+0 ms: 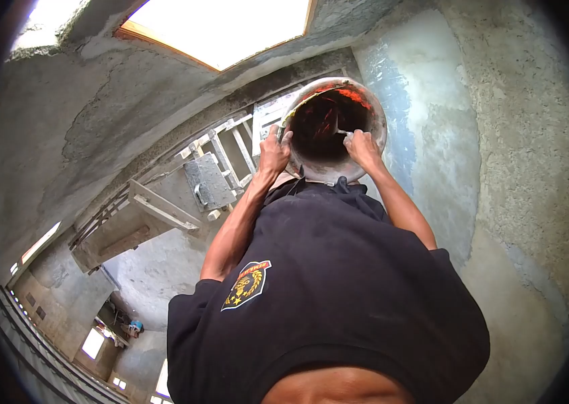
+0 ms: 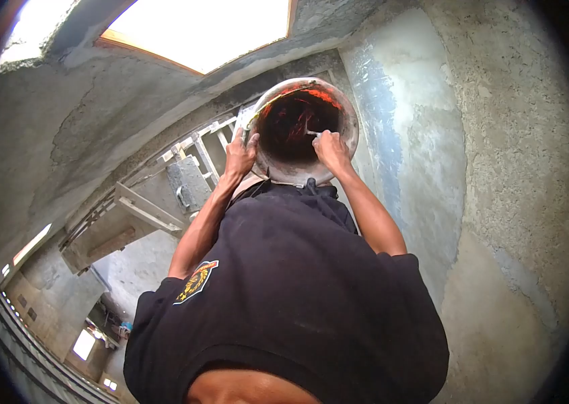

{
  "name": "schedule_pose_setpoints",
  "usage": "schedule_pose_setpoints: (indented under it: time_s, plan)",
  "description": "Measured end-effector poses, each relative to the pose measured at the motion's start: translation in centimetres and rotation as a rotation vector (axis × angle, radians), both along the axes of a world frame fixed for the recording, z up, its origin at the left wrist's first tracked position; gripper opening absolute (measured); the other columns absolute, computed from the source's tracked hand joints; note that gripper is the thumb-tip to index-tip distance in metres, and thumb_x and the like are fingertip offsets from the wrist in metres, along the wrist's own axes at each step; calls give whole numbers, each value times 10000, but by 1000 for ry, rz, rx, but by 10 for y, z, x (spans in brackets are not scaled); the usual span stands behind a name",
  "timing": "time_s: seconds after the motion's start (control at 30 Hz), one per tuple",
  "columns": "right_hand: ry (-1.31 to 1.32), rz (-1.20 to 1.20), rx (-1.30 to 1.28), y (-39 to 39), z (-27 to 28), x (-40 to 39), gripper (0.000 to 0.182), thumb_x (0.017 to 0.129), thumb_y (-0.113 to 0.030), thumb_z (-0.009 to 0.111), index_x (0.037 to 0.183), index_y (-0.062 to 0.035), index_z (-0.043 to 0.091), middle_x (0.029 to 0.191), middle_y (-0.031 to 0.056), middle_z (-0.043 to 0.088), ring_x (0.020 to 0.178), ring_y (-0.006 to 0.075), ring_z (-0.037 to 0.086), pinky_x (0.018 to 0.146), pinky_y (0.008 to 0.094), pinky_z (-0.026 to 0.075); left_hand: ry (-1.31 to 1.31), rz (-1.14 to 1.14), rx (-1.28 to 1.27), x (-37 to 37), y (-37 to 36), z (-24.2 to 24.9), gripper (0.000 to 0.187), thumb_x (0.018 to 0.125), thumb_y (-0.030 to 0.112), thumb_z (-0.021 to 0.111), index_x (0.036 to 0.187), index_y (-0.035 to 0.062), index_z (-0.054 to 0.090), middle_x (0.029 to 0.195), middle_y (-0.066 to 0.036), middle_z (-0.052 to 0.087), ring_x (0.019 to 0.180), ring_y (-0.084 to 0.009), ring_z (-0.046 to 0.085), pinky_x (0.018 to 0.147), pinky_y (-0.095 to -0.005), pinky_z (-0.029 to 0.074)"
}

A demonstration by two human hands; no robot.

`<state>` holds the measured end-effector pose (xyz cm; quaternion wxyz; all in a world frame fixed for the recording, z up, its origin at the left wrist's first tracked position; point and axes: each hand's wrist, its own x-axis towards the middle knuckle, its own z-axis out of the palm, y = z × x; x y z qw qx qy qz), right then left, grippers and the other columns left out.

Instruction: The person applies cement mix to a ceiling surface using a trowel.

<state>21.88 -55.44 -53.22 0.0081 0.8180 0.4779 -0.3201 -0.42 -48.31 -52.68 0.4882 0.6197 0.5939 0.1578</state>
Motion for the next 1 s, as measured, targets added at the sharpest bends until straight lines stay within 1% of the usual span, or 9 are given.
schedule_pose_setpoints:
  time_s: [0.3, 0.43, 0.5, 0.53, 0.6, 0.63, 0.7, 0.83, 1.0]
  plan:
    - [-51, 331, -19, 28, -2, 27, 306, 809, -289, 583, 895, 3, 614, 903, 252, 615, 858, 391, 613, 737, 459, 506, -62, -48, 72, -8, 0, -17, 397, 865, 283, 590, 1111, -18, 511, 883, -295, 609, 890, -435, 593, 691, -446, 479]
    - [-109, 756, -26, 60, -15, 52, 349, 787, -336, 619, 992, -55, 587, 798, 187, 629, 796, 340, 625, 708, 448, 501, -47, -69, -1, -11, 1, -20, 432, 859, 285, 602, 1148, -20, 502, 881, -280, 619, 876, -410, 613, 682, -420, 489]
    - [-100, 895, -15, 76, -4, 51, 253, 760, -263, 613, 890, -46, 625, 744, 170, 638, 749, 319, 640, 656, 428, 512, -49, -56, 41, -11, 2, -13, 459, 854, 286, 608, 1186, -9, 489, 880, -282, 619, 871, -405, 619, 684, -409, 493]
    - [-94, 894, -17, 83, -7, 45, 253, 760, -263, 613, 890, -46, 625, 744, 170, 638, 749, 319, 640, 656, 428, 512, -70, -31, 85, -10, -1, -15, 352, 864, 266, 596, 1062, -15, 522, 765, -270, 610, 747, -372, 645, 615, -412, 482]
    - [-162, 1164, 4, 98, -12, 33, 158, 707, -189, 599, 745, -45, 651, 695, 152, 644, 695, 303, 651, 598, 405, 520, -48, -24, 109, -15, -4, -37, 397, 860, 273, 600, 1133, 1, 506, 821, -264, 623, 796, -367, 645, 654, -404, 488]
    - [-160, 1159, 4, 99, -12, 27, 158, 707, -189, 599, 745, -45, 651, 695, 152, 644, 695, 303, 651, 598, 405, 520, -33, -12, 134, -16, -6, -49, 452, 856, 280, 605, 1205, 18, 490, 876, -257, 636, 846, -362, 644, 692, -396, 493]
    - [-169, 1318, 97, 99, -5, 14, 132, 703, -157, 583, 680, -65, 675, 687, 126, 658, 681, 272, 663, 596, 386, 534, -46, 0, 165, -17, -4, -48, 419, 857, 273, 602, 1178, 20, 509, 879, -234, 645, 840, -332, 652, 700, -383, 492]
    - [-183, 1323, -117, 73, -12, 4, 120, 683, -163, 609, 693, -70, 684, 679, 122, 657, 685, 278, 667, 584, 398, 536, -17, 62, 63, -18, -1, -41, 366, 859, 275, 595, 1115, 19, 539, 865, -211, 648, 818, -315, 651, 702, -378, 487]
    - [-221, 966, -110, 82, 44, 15, 127, 739, -144, 580, 732, -84, 692, 741, 107, 671, 720, 242, 675, 617, 368, 537, -44, 89, 142, -10, 1, -33, 325, 856, 227, 594, 1041, -34, 543, 846, -272, 625, 831, -383, 636, 672, -420, 494]
